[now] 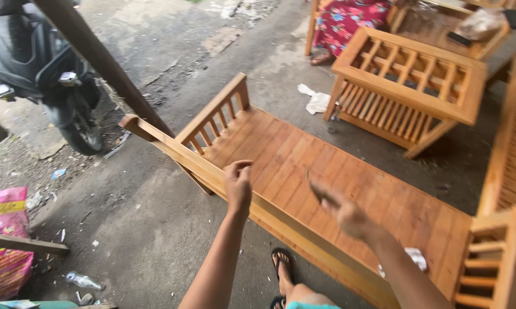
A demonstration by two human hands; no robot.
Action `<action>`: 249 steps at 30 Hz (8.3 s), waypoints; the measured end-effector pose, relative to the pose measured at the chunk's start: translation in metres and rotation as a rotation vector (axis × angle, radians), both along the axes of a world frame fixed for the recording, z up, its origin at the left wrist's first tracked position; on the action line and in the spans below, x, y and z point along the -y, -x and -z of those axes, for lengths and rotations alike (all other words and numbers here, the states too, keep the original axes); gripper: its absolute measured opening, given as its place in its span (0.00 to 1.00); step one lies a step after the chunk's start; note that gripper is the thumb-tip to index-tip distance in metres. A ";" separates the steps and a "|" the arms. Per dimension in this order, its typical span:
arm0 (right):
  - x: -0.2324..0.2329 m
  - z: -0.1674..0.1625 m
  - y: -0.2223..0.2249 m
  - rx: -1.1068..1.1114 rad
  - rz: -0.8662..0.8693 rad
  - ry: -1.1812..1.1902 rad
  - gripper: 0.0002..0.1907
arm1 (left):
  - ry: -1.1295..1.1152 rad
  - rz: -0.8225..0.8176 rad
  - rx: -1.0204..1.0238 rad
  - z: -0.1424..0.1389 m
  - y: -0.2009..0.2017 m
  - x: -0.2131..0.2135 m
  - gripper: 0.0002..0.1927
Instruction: The person sands wooden furniture with a sanding block, first working along the edge rail of a wooden bench, then moving to a wooden chair and sanding its seat slats, at one point using a sheet of sandpaper on the seat. The person continues rubbing the sanding block over the chair seat through the end of the clip.
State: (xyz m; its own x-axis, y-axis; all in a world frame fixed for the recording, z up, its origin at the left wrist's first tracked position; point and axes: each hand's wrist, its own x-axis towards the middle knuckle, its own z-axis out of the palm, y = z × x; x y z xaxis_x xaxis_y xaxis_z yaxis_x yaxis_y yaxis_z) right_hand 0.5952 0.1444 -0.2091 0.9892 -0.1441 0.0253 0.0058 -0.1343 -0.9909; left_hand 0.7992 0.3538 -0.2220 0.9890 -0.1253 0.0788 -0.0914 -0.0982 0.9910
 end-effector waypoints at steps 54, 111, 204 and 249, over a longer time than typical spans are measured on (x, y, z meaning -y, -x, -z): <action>-0.080 0.167 -0.266 -0.691 -0.338 -0.538 0.34 | -0.709 -0.464 -0.208 0.055 -0.209 -0.027 0.44; -0.207 0.179 -0.601 -1.098 -0.171 -0.234 0.14 | -0.913 1.178 -0.276 0.098 -0.569 -0.112 0.36; -0.354 0.048 -0.549 -1.177 1.901 0.720 0.12 | -0.563 2.499 -0.417 0.130 -0.447 -0.094 0.39; -0.355 0.028 -0.547 -1.220 1.876 0.681 0.09 | -0.374 2.623 -0.427 0.112 -0.449 -0.095 0.37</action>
State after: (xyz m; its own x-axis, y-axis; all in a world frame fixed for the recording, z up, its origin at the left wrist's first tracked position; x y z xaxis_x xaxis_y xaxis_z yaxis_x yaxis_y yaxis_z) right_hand 1.1418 0.4992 -0.2371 -0.5717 -0.8042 0.1627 -0.8100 0.5215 -0.2682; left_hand 1.2485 0.4485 -0.3340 -0.9249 -0.3073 -0.2240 -0.1546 -0.2343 0.9598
